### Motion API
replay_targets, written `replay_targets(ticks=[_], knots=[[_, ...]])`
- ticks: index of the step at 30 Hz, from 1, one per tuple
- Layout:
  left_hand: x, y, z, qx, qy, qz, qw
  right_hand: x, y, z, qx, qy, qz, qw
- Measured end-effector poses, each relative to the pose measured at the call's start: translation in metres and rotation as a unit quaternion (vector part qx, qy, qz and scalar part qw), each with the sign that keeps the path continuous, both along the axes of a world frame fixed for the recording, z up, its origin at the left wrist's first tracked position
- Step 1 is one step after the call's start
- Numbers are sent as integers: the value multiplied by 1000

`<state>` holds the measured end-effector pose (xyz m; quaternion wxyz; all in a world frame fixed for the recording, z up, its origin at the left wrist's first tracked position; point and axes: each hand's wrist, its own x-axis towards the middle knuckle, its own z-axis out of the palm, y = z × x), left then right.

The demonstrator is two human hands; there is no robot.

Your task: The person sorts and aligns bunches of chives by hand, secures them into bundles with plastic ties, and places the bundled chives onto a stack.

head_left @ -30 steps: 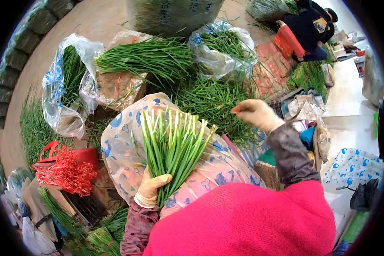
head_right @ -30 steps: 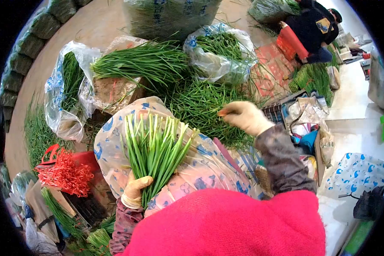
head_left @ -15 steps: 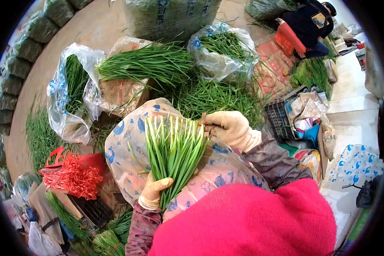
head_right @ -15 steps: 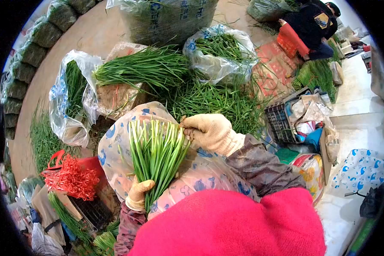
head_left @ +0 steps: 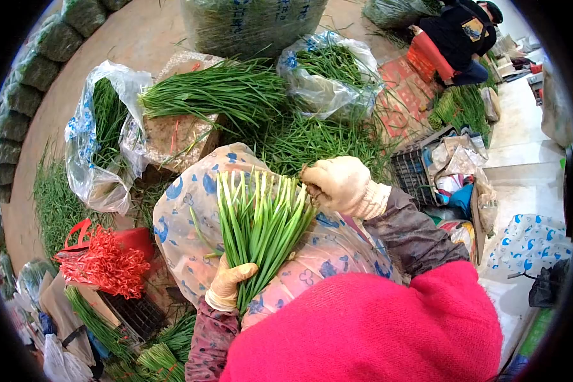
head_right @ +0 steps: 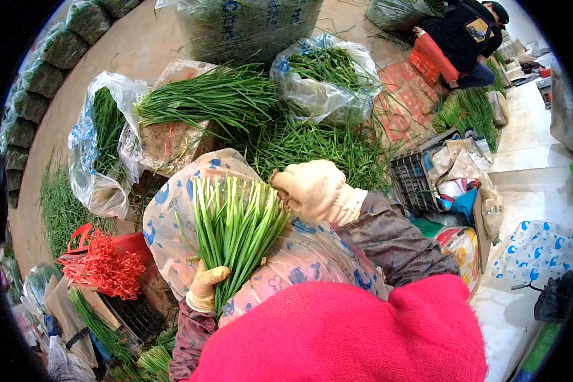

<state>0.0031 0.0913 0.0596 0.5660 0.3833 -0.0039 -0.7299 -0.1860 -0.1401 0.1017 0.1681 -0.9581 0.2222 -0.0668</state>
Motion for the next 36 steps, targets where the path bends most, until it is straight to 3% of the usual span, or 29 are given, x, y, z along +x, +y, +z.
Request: replay_targets(ticks=[1,4,5,6,8,10,11,17,20,22,24,26,28,29,31,32,33,34,36], knots=[[0,1,-1,0,0,0,1000,0,-4,4,50,-1,-8,999],[-1,4,-7,0,27,23,999,-2,-6,-5,49,-170,-156,972],[0,4,-8,-2,36,22,999,-3,-7,-6,147,-210,-197,946],[0,5,-9,-4,45,21,999,-12,-9,-1,365,-141,-271,879],[1,8,-14,-10,43,23,999,-13,-2,-1,492,-139,-280,813],[1,7,-17,-18,33,13,999,-1,10,37,453,34,-226,862],[-1,5,-14,-17,34,12,999,-6,14,23,408,43,-164,897],[-2,7,-13,-9,-7,12,1000,-11,7,-17,135,-154,-212,956],[1,11,-17,-19,-7,-3,1000,-43,-25,-20,127,-88,-270,950],[-2,7,-8,-19,7,24,1000,-57,-27,-4,196,66,-242,948],[0,6,-6,-45,13,31,998,-59,-17,-1,188,121,-89,971],[0,6,-3,-56,18,35,998,-35,3,4,331,121,-70,933],[3,10,-5,-57,-2,37,998,-13,16,-4,386,22,-11,922],[5,13,-6,-60,3,34,998,-6,26,-17,492,-42,-39,868],[7,14,-4,-64,5,33,997,5,30,-31,517,-42,-52,853],[7,14,-3,-72,5,28,997,10,30,-34,571,-28,-76,817],[6,14,-3,-82,6,24,996,27,39,-29,635,-195,-47,746],[5,14,-4,-85,6,28,996,35,42,-25,714,-248,-60,652],[2,15,-3,-96,-49,13,994,51,41,-17,762,-292,-57,575]])
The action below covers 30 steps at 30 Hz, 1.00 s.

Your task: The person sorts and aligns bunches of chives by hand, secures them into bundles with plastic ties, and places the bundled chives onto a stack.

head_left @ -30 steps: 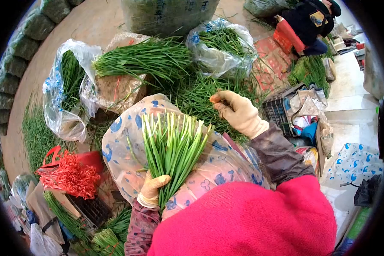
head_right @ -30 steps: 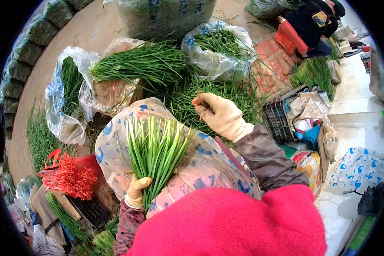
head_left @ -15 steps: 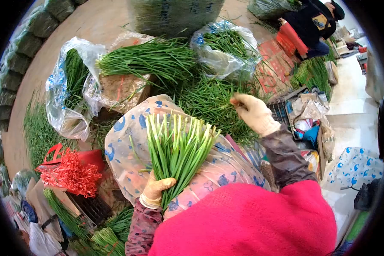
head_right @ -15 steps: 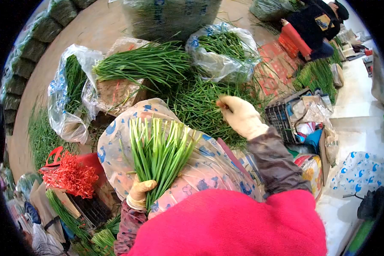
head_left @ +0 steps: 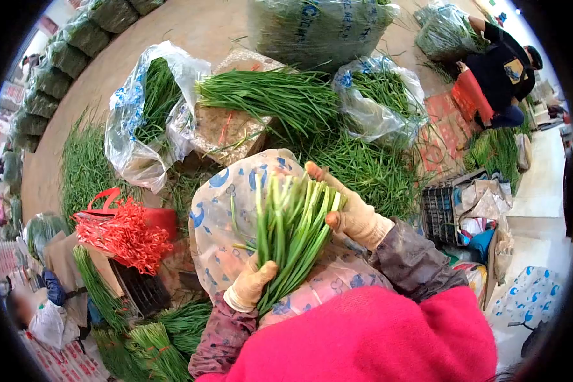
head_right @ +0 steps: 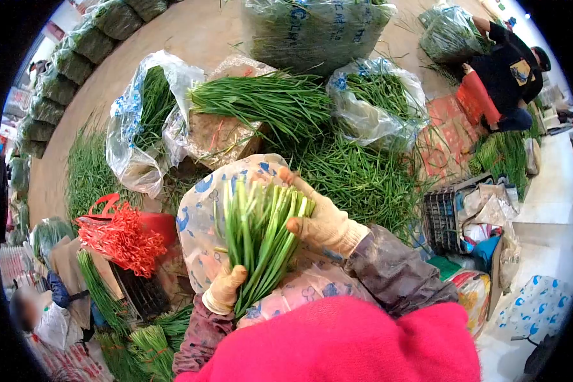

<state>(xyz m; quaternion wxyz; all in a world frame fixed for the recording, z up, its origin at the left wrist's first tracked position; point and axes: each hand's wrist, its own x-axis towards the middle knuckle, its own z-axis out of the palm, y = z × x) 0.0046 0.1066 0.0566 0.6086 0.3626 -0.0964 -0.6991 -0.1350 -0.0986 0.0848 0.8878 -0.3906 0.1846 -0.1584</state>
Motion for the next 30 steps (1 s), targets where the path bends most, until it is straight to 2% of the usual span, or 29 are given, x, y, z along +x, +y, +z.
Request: replay_targets(ticks=[2,4,6,8,10,12,14,18,20,21,24,25,26,27,28,30], knots=[[-6,-4,3,-17,4,-15,1000,3,-8,2,-38,49,27,998],[-9,-9,8,-34,-75,-53,995,8,-10,2,-76,97,50,991],[-5,-12,8,-54,-94,-78,991,18,-5,-1,18,7,24,1000],[-2,-12,7,-36,-83,-126,988,22,-3,0,29,9,20,999],[0,-15,8,-32,-62,-132,989,27,-2,5,91,-15,50,994],[-1,-17,2,-57,-91,-161,981,24,-11,7,174,-21,104,979],[-1,-18,2,-50,-68,-169,982,23,-4,18,146,-23,28,989],[-2,-22,4,-13,2,-113,993,22,-7,13,98,40,-24,994],[4,-32,10,-61,-58,-106,991,18,-29,32,0,20,-80,997],[14,-35,14,-27,-83,-153,984,18,-42,57,-47,6,-89,995],[35,-52,32,57,-325,-175,928,1,-99,119,-238,-50,-136,960],[35,-52,8,13,-336,-100,936,-17,-127,137,-280,-52,-176,942],[38,-57,7,22,-394,-61,917,-35,-149,156,-321,-53,-215,921],[42,-59,-1,65,-416,-60,905,-44,-155,185,-274,-125,-194,934],[47,-61,-9,105,-438,-60,891,-51,-162,200,-287,-177,-208,918],[54,-60,-11,53,-585,-79,805,-65,-177,231,-308,-285,-228,879]])
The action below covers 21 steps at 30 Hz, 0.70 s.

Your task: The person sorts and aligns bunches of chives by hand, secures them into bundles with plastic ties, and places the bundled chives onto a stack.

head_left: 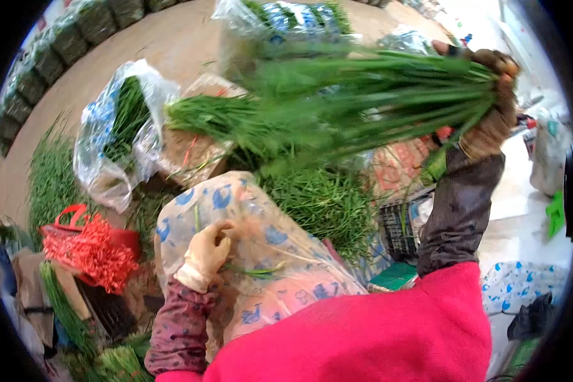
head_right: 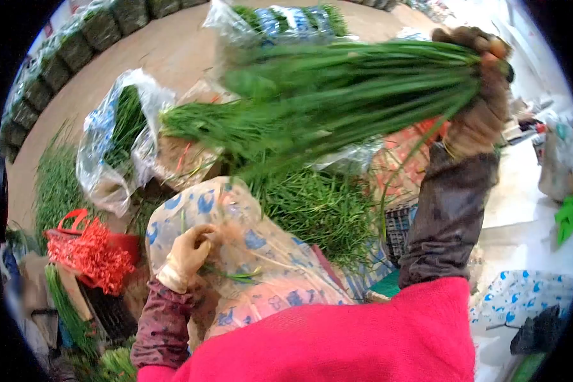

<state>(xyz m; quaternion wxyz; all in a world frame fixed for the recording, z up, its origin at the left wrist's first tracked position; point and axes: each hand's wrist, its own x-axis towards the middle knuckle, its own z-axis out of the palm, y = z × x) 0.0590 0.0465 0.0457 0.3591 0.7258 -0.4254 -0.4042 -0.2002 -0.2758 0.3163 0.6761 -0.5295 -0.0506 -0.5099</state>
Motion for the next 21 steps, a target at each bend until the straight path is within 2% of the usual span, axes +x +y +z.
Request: replay_targets(ticks=[2,4,5,6,7,8,10,12,14,15,16,18,19,20,21], knots=[[-4,2,8,-2,8,-12,1000,-13,-36,-6,-44,168,-178,969],[0,0,12,-25,16,-29,999,-25,-64,-11,-80,311,-347,881],[4,-1,24,10,-10,-51,999,-21,-68,-13,-117,221,-279,927],[11,3,18,-4,-54,-64,996,-17,-70,-17,-148,131,-203,959],[17,5,20,-3,-84,-82,993,-8,-62,-10,-129,234,-288,920],[24,7,24,0,-116,-102,988,-1,-51,-9,-129,287,-296,902],[38,4,44,16,-137,-132,982,6,-55,-9,-142,327,-237,904],[56,-1,60,30,-145,-177,973,21,-35,-4,-104,303,-189,928],[64,-15,109,24,56,-142,988,45,-10,3,-98,240,-32,965],[75,-21,113,-50,132,-150,979,59,7,9,-81,252,21,964],[74,-35,128,-165,253,-153,941,74,23,11,-65,264,74,960],[72,-59,149,-314,291,-177,886,105,48,0,-15,311,185,932],[62,-71,160,-351,339,-167,857,118,62,-13,7,318,198,927],[56,-85,154,-383,396,-191,812,129,75,-28,32,328,212,920],[51,-95,139,-380,435,-199,791,139,87,-44,78,314,251,913]])
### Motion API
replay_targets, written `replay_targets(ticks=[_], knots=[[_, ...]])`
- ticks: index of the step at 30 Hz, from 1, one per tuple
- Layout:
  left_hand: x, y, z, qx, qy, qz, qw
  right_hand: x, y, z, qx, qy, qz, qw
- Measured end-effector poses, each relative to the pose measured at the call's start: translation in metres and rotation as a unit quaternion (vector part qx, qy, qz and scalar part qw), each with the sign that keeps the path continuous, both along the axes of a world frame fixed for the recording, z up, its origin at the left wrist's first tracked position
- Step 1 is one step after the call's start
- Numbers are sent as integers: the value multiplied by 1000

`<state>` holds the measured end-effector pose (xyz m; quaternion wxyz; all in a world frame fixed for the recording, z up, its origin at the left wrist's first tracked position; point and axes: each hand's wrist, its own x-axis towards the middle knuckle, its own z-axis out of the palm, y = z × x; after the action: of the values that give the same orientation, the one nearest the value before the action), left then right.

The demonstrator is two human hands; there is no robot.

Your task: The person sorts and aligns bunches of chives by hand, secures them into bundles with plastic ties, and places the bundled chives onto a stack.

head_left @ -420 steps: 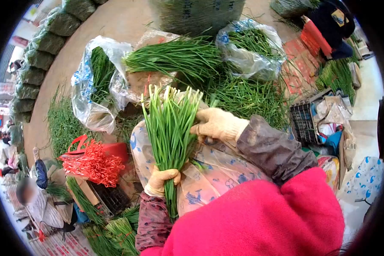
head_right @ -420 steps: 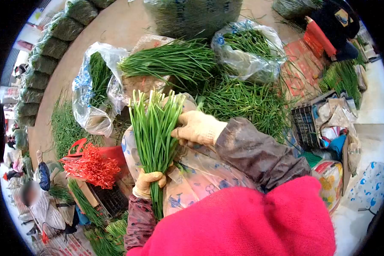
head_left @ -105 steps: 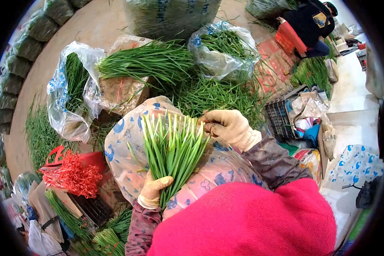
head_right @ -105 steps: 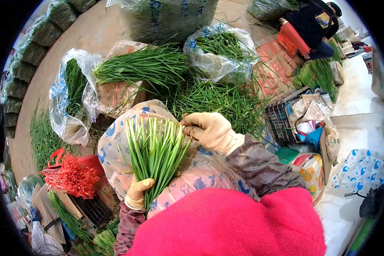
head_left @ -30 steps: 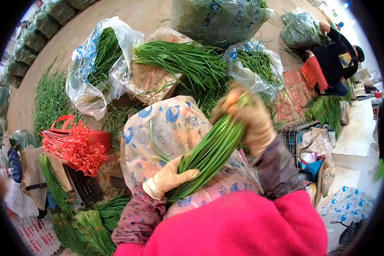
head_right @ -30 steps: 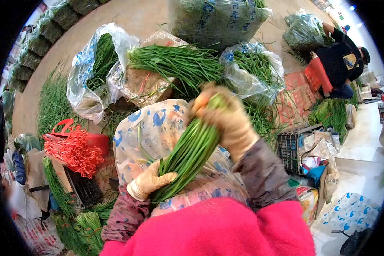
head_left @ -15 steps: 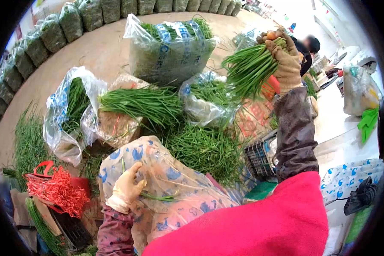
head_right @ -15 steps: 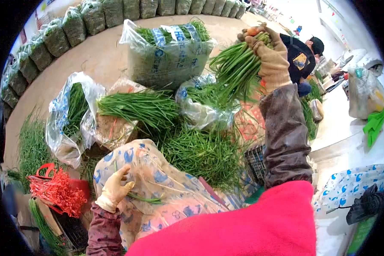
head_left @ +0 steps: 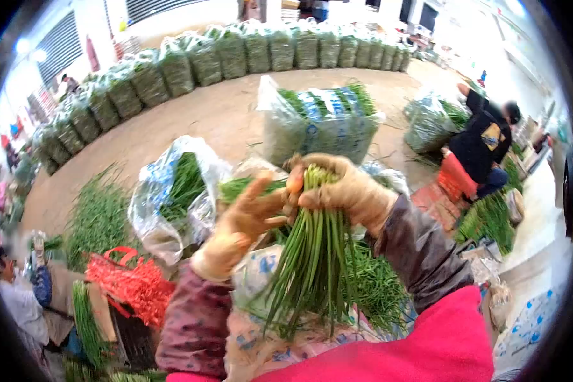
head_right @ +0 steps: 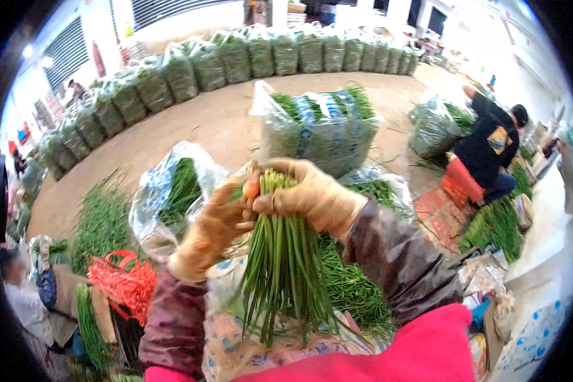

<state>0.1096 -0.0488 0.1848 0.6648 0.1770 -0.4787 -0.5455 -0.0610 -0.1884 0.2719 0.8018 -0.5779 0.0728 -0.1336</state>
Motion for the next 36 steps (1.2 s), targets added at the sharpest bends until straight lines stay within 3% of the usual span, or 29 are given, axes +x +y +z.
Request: replay_targets(ticks=[1,3,6,8,9,11,13,15,16,17,19,21,23,24,25,27,29,31,33,35,36], knots=[[-23,1,4,29,52,25,998,8,11,-14,60,2,21,998],[-32,6,-51,199,93,22,975,21,28,-31,21,17,29,999],[-52,28,-62,176,199,-57,962,30,36,-50,19,44,46,998],[-56,32,-55,259,199,0,945,36,37,-59,-120,-34,-20,992],[-54,32,-62,261,203,-1,944,37,32,-61,-118,-30,-21,992],[-46,32,-77,235,183,-78,951,39,20,-64,-407,-86,24,909],[-50,30,-71,196,195,-82,957,37,26,-59,-416,-54,12,908],[-56,32,-75,284,135,-59,947,37,29,-60,-552,23,-6,833],[-66,34,-56,319,176,-35,931,38,31,-68,-561,13,-43,827],[-74,32,-52,355,189,-4,916,40,32,-70,-556,12,-40,830],[-85,24,-50,314,240,-10,919,44,33,-67,-565,156,-27,810],[-83,22,-56,335,198,5,921,49,22,-92,-407,109,-98,902],[-81,20,-51,301,146,69,940,56,1,-106,-215,179,-163,946],[-74,24,-39,298,118,105,941,54,-15,-139,-283,107,-258,918],[-62,31,-28,296,87,140,941,51,-16,-140,-357,139,-278,881],[-36,40,-16,292,23,249,923,40,7,-136,-362,61,-204,907],[-16,46,-5,252,46,275,927,43,41,-119,-383,-23,-108,917],[-5,53,12,199,-10,266,943,54,54,-119,-98,-35,9,994],[-5,61,30,206,-16,318,925,73,49,-127,-21,-53,-15,998],[6,68,30,172,10,368,914,66,24,-116,-140,31,-94,985],[14,74,30,155,28,391,907,63,8,-123,-49,-24,-94,994]])
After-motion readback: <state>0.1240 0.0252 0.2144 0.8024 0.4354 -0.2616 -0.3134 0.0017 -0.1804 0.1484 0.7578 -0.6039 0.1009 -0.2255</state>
